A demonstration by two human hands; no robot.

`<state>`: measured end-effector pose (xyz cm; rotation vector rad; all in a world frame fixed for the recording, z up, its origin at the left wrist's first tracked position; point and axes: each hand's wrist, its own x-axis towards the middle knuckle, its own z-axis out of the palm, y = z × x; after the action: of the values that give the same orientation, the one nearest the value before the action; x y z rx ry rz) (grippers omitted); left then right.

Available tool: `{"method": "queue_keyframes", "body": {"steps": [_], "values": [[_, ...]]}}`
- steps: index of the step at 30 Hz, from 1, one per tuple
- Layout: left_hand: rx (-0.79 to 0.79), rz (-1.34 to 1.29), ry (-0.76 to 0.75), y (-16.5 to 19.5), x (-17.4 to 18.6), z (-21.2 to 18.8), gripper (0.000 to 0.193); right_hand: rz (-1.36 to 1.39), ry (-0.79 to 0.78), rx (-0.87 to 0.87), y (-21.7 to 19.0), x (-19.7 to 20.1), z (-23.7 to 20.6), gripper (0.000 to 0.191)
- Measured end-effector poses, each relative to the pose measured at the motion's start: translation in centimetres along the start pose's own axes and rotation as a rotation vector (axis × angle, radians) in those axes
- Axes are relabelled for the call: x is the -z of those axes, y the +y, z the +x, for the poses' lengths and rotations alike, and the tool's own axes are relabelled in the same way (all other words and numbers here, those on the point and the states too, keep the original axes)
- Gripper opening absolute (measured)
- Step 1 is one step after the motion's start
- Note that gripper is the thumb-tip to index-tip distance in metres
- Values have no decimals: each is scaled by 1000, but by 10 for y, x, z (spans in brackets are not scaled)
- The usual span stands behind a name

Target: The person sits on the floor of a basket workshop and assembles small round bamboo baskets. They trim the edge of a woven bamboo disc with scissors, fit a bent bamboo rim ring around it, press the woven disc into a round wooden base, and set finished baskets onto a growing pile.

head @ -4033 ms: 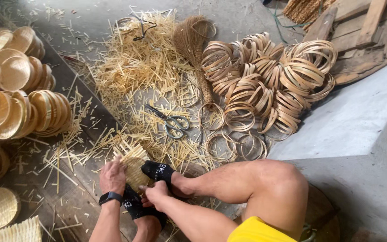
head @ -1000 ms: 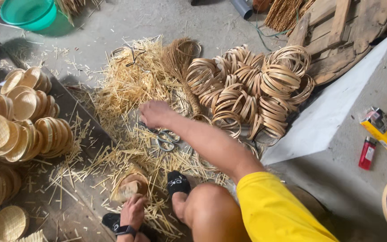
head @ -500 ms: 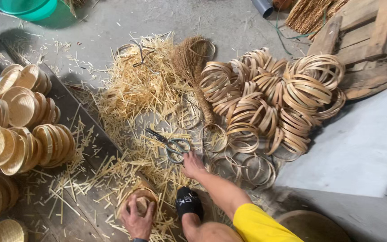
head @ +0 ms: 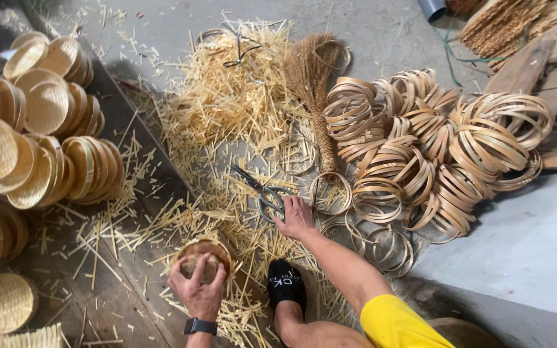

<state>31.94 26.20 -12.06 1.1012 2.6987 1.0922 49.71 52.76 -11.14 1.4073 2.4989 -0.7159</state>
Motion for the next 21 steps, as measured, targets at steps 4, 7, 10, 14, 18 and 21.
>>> {"method": "queue_keyframes", "body": {"steps": [4, 7, 10, 14, 18, 21], "values": [[12, 52, -82, 14, 5, 6, 52, 22, -19, -19, -11, -9, 7, 84], [-14, 112, -162, 16, 5, 8, 55, 93, 12, -83, -13, -6, 11, 77], [27, 18, -118, 14, 3, 0, 69, 36, -33, -103, -13, 0, 15, 67], [117, -32, -89, 13, -3, -6, 77, 215, -252, -411, -18, -2, 20, 52], [147, -112, -176, 14, 1, 13, 67, 246, -326, -234, -13, -12, 16, 77], [2, -165, 40, 18, 6, 25, 56, 565, -359, -175, -2, -16, 8, 54]]}}
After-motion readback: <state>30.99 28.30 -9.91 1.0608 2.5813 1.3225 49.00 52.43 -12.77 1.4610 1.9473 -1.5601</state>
